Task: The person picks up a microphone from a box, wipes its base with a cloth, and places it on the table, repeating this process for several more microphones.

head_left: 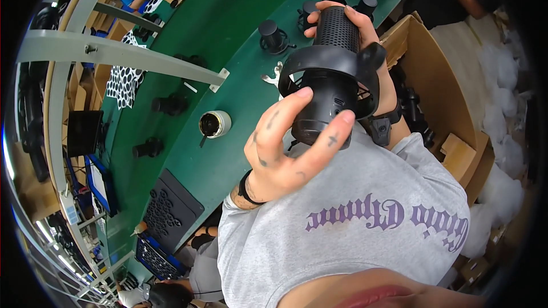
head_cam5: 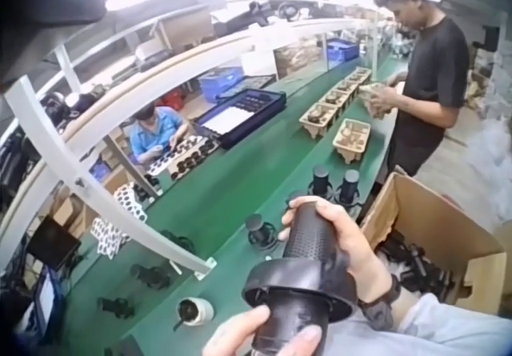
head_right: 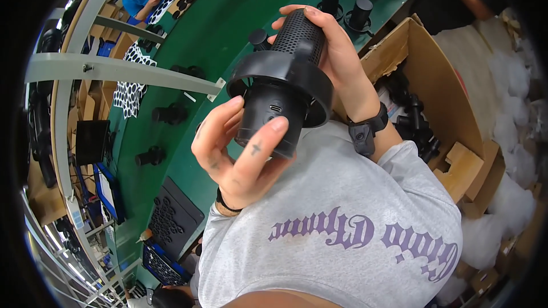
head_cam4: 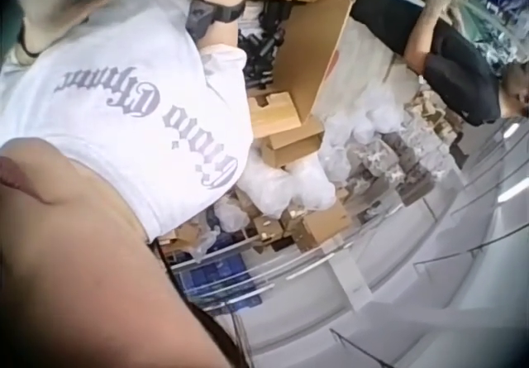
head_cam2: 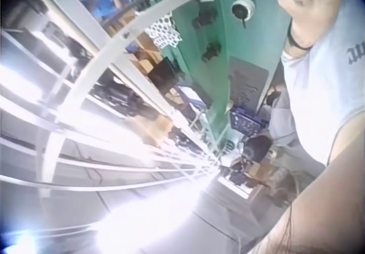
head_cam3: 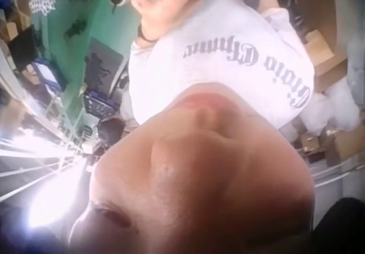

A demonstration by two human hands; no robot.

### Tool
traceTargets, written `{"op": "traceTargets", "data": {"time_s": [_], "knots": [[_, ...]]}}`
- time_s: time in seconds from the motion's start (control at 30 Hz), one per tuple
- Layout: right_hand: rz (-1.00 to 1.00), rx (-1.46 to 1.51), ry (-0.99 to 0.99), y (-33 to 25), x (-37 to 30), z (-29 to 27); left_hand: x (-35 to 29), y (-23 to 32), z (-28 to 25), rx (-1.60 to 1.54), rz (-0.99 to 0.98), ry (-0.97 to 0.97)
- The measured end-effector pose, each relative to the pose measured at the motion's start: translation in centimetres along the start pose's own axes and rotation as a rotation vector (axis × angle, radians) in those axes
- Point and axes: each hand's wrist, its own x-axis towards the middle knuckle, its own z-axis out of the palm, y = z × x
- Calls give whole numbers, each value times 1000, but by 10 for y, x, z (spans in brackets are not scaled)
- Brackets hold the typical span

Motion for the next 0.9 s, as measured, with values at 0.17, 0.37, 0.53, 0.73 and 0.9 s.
{"op": "traceTargets", "data": {"time_s": [0.17, 0.37, 0.53, 0.73, 0.9], "knots": [[20, -72, 9, 0, 3, 5, 3, 8, -5, 126, 127, -65], [-9, -185, 32, -2, 7, 7, -2, 9, -6, 241, 262, -188], [22, -103, -15, 0, 9, 5, 0, 10, -5, 247, 305, -166], [37, 30, 23, 0, 7, 17, -1, 14, -5, 262, 382, -212], [35, 26, -23, -4, 7, 11, 6, 11, 1, 137, 229, -5]]}}
